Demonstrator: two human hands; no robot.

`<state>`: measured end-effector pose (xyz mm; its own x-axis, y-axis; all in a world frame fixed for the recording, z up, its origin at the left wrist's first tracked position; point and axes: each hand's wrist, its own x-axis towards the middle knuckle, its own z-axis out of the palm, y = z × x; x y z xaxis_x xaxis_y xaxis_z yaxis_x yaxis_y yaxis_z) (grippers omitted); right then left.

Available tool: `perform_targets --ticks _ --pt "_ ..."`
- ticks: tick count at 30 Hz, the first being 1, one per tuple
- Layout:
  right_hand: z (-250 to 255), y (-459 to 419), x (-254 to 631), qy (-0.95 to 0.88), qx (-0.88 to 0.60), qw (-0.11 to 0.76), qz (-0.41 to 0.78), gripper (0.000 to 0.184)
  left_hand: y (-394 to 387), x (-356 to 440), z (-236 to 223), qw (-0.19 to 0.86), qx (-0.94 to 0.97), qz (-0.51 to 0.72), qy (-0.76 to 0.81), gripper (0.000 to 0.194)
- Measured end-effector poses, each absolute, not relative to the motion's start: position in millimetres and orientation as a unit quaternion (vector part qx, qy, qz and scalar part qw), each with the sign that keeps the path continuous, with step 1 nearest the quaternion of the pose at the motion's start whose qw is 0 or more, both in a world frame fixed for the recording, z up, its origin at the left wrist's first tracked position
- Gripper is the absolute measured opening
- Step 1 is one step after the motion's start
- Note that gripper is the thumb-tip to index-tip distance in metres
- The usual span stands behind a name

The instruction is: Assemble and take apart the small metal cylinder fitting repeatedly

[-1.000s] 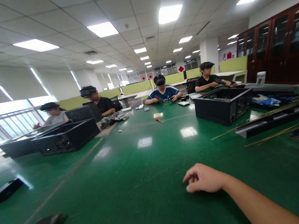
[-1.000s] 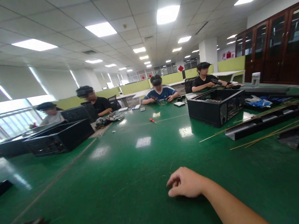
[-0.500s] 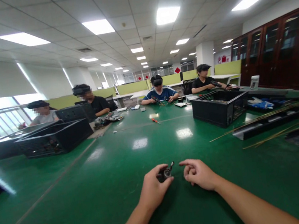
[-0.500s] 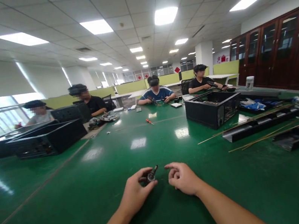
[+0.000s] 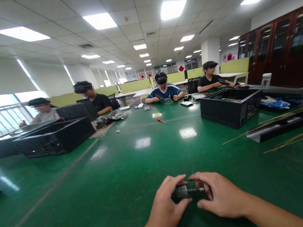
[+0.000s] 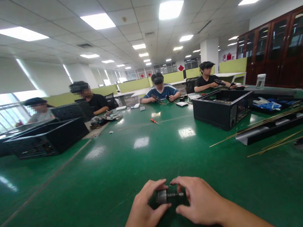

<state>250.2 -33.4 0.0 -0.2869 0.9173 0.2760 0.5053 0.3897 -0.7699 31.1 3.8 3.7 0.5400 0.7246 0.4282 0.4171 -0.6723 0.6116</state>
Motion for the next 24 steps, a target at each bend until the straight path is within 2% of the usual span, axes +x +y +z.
perform_targets --ticks 4,9,17,24 --pt "9.2 -42.7 244.8 -0.759 -0.494 0.365 0.216 0.035 -0.3 34.4 5.0 0.19 0.859 0.355 0.315 0.058" --pt "8.1 -40.8 245.6 -0.775 -0.465 0.376 0.205 0.014 -5.9 39.5 6.1 0.195 0.851 0.359 0.33 0.056" --pt "8.2 -41.8 243.3 -0.782 -0.441 0.393 0.198 0.002 -15.7 38.3 11.9 0.202 0.834 0.371 0.354 0.05" --pt "5.3 -41.3 243.7 -0.782 -0.441 0.397 0.192 0.004 -15.3 37.5 9.3 0.188 0.841 0.378 0.339 0.047"
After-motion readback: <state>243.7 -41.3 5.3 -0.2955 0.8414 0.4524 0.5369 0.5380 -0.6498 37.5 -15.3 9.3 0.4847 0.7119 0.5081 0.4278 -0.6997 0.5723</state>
